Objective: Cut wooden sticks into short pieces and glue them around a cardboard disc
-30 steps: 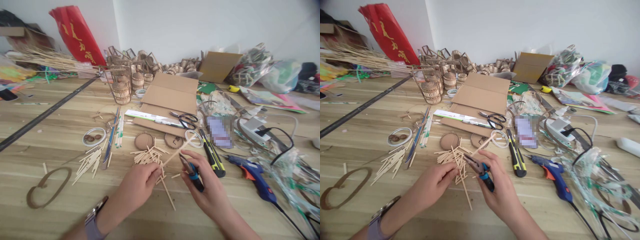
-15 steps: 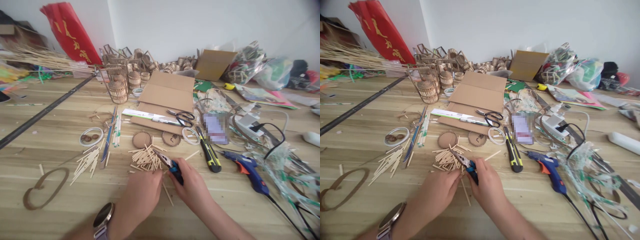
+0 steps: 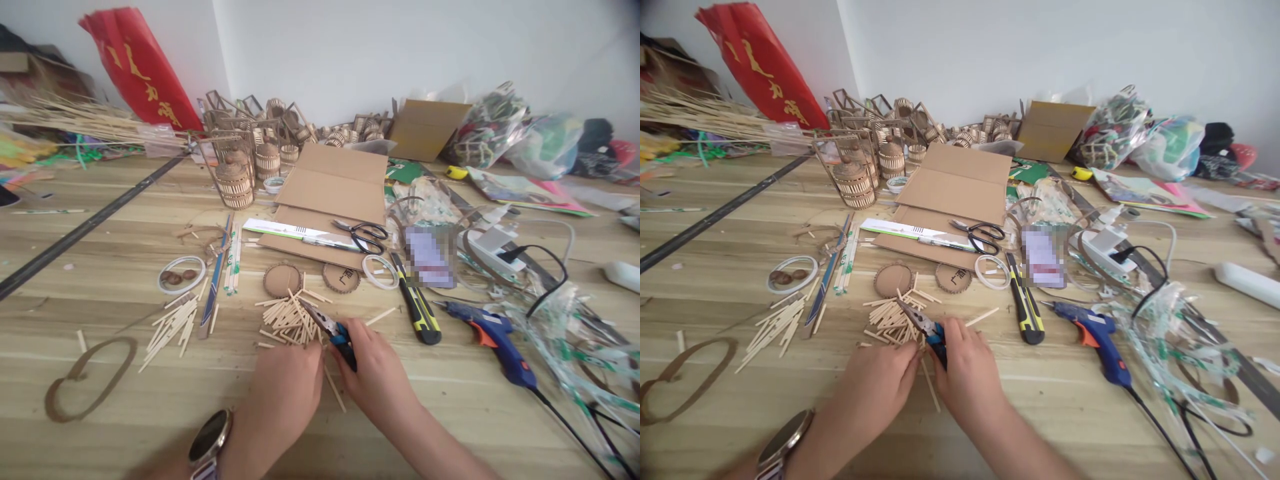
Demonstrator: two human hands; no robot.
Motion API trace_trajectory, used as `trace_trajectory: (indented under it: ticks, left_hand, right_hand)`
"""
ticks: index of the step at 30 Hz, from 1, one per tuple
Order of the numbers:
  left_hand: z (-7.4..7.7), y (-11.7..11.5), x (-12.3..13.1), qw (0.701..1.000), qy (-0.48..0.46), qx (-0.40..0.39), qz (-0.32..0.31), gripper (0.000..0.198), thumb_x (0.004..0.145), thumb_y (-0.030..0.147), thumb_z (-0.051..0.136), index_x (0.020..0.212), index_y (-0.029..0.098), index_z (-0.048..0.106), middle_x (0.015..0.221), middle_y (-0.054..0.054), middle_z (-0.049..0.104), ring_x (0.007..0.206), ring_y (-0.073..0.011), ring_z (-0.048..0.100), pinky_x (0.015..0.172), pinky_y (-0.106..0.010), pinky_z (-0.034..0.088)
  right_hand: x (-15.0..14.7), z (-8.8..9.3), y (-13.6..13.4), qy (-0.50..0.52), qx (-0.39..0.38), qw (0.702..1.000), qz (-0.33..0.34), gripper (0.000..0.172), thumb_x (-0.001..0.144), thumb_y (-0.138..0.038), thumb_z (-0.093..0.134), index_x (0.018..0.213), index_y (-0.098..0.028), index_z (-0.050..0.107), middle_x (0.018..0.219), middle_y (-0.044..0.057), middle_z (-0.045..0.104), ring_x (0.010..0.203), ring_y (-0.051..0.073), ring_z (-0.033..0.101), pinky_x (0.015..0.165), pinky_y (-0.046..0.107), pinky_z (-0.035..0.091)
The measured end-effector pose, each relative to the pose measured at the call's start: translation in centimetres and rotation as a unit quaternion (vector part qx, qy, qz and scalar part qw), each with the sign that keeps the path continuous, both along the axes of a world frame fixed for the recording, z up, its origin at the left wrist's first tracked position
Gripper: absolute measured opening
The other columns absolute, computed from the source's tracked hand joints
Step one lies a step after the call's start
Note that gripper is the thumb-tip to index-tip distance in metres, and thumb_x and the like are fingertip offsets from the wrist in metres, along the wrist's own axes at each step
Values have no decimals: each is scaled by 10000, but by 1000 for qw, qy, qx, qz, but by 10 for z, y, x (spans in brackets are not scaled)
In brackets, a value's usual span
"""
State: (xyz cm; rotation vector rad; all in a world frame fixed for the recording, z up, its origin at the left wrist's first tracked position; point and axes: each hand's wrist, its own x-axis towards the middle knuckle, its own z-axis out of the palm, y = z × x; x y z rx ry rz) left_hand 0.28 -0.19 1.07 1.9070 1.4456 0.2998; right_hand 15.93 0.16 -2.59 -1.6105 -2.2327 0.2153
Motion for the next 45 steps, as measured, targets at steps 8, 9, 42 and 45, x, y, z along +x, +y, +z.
trace_trajectory:
  ticks: [8,9,42,45]
  left_hand:
    - [-7,6,-5,994,76,67,-41,297,935,230,354,847,188,635,777,-124,682,690,-251,628,607,-319,369]
    - [-8,9,-8,996,46,57,-54,299,944,260,361,806,190,618,763,-104,674,684,-237,612,596,-305,349]
    - [-18,23,-20,938,-294,-181,26,389,897,541,463,808,176,564,773,-40,673,731,-198,660,625,-268,477]
    - [-21,20,-17,934,-299,-196,20,404,881,561,480,847,173,584,793,-52,689,725,-208,666,617,-279,487]
  right_hand:
    - [3,6,4,35,-14,999,9,114,847,-189,502,958,-196,530,863,79,666,763,257,613,663,329,405]
    - [6,9,6,69,-40,997,17,111,849,-193,501,958,-201,520,844,66,660,758,245,611,651,315,413]
    - [14,12,2,235,-102,961,107,245,828,-96,462,1027,-232,504,890,31,660,780,175,632,693,251,480]
    - [12,11,0,228,-110,960,123,336,788,-74,474,1088,-225,474,961,52,666,854,192,644,731,271,495]
